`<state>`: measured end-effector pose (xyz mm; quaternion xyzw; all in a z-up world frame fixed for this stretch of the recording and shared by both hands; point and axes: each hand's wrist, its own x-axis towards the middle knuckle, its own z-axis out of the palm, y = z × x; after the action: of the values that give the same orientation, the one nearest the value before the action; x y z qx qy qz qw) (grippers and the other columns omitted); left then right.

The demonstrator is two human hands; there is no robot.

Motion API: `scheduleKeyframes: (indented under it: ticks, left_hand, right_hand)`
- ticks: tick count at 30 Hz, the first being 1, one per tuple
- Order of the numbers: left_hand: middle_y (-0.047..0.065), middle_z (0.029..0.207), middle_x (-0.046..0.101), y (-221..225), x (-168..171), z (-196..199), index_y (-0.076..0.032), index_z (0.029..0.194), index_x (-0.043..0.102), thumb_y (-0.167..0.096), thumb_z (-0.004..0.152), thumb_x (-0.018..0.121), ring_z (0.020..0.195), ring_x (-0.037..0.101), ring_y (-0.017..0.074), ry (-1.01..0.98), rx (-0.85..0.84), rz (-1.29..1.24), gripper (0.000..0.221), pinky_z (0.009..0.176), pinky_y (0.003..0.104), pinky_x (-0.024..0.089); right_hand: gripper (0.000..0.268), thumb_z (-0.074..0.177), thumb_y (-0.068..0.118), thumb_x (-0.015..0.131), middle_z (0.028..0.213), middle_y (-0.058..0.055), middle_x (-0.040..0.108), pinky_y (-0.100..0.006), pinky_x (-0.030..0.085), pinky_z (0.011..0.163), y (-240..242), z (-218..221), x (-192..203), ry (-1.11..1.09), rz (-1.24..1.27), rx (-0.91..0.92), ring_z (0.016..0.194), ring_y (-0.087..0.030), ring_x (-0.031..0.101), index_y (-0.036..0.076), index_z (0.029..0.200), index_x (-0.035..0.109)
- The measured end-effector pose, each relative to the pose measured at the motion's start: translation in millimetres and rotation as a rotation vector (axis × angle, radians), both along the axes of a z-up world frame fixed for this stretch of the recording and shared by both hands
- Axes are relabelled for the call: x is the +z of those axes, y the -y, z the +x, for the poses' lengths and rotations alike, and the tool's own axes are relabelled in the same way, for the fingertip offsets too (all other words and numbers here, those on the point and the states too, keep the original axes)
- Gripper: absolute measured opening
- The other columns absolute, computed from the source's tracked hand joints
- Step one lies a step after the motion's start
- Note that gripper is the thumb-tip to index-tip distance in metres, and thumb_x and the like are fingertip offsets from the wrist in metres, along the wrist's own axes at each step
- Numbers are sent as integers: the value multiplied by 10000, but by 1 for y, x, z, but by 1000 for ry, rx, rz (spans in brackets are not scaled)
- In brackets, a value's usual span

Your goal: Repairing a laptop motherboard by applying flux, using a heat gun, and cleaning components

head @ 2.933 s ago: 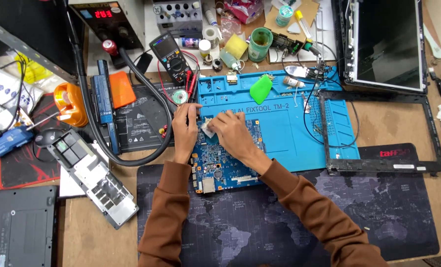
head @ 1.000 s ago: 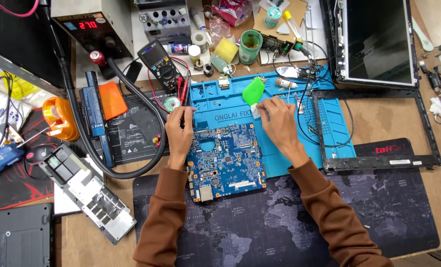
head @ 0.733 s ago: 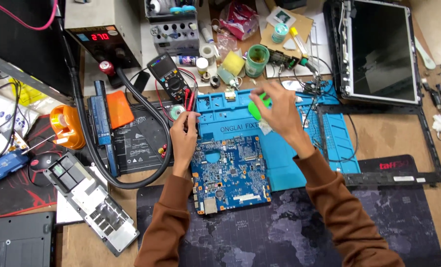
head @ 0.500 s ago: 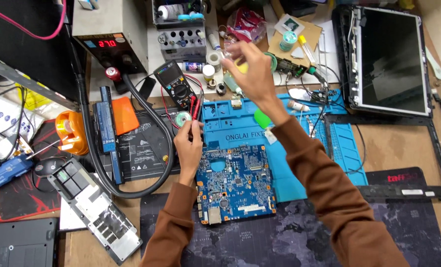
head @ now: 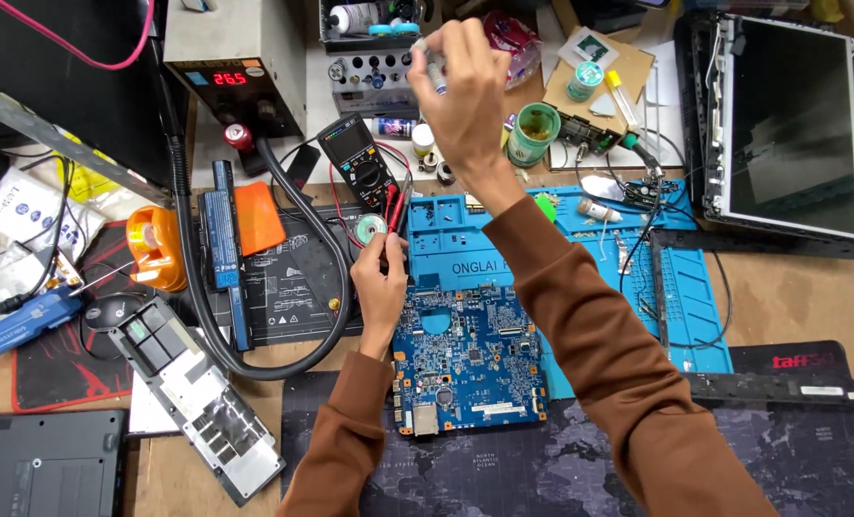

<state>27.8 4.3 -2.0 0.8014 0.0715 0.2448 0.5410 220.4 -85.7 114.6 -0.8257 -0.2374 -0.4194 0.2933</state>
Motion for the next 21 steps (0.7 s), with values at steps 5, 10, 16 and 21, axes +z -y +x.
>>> scheduleKeyframes:
  ticks: [5, 10, 16, 21]
  left_hand:
    - [25, 716, 585, -1, 2, -1, -81, 861, 643, -232, 1087, 452, 584, 502, 118, 27, -16, -23, 332, 549, 291, 377]
    - [3, 663, 507, -1, -2, -2, -96, 827, 616, -254, 1105, 435, 527, 415, 113, 102, -38, 37, 367, 538, 305, 306]
    - [8, 707, 577, 3, 7, -5, -88, 861, 650, -250, 1098, 449, 529, 437, 81, 34, -67, -53, 350, 507, 261, 329]
    - [127, 707, 692, 1, -11, -1, -73, 894, 704, -231, 1121, 491, 614, 660, 229, 88, -12, -58, 349, 563, 332, 522]
  right_hand:
    - [84, 1044, 168, 566, 897, -47, 648, -249, 525, 640, 27, -15, 33, 52, 113, 102, 736, -137, 620, 97, 1051, 609]
    - [168, 1120, 263, 528, 915, -47, 709, -261, 646, 638, 66, -66, 63, 36, 258, 128, 716, -141, 729, 111, 1190, 549]
    - [132, 1133, 171, 527, 925, -79, 641, -250, 553, 583, 116, -124, 40, -171, 148, 263, 701, -150, 621, 52, 1118, 581]
    - [121, 1103, 85, 588, 968, -207, 713, -407, 584, 778, 136, -156, -5, -442, 255, 302, 825, -287, 721, -17, 1168, 577]
